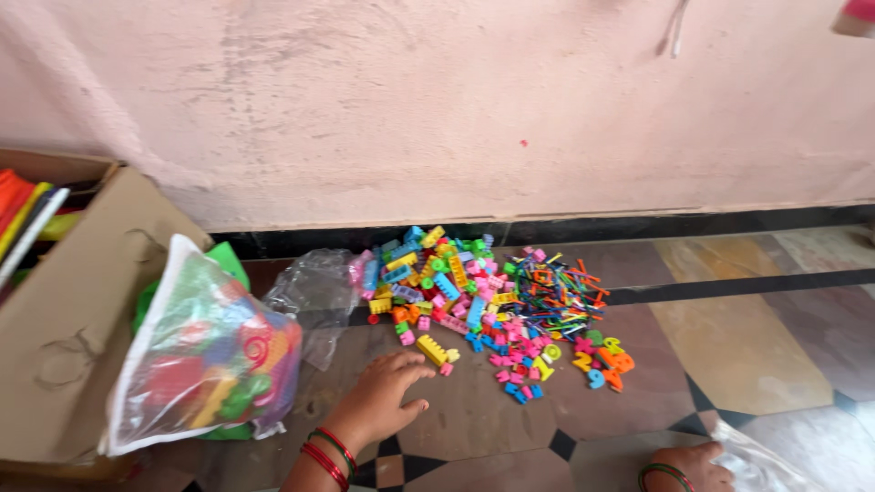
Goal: The person sorts colorful plastic building blocks and toy pieces from a pile on the floor into a clear plastic bag. They pick up individual pieces and small clusters, placing them into the bag while occasionally adjusting the bag's position.
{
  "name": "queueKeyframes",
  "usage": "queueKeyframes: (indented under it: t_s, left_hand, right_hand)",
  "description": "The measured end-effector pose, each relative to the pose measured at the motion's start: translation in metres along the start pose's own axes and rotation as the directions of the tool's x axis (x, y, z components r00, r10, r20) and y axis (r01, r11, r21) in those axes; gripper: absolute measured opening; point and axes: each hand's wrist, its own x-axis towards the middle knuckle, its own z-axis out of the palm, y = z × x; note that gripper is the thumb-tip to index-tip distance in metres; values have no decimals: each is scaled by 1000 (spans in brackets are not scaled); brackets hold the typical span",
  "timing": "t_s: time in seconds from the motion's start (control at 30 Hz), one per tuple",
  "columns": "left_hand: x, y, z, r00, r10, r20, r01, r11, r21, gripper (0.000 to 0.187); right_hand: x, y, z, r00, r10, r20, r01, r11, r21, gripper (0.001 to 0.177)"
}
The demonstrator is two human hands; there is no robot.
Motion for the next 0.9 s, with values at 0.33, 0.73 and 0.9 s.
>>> queueKeyframes:
  t_s: [0.33,0.73,0.9]
  left_hand:
    - [-23,18,-16,998,37,-44,-43,990,-137,42]
    - [-45,-28,-33,832,-552,-54,112,262,-958,76]
    - [-42,-50,-26,756,-608,-244,-286,29,-958,72]
  right_hand:
    - [48,-58,-21,780,-209,-589,333,937,109,27]
    - [-230,-199,-178,126,-775,-619,825,-264,499,34]
    - [-308,-186,-173,-278,-848,-451,660,-510,551,33]
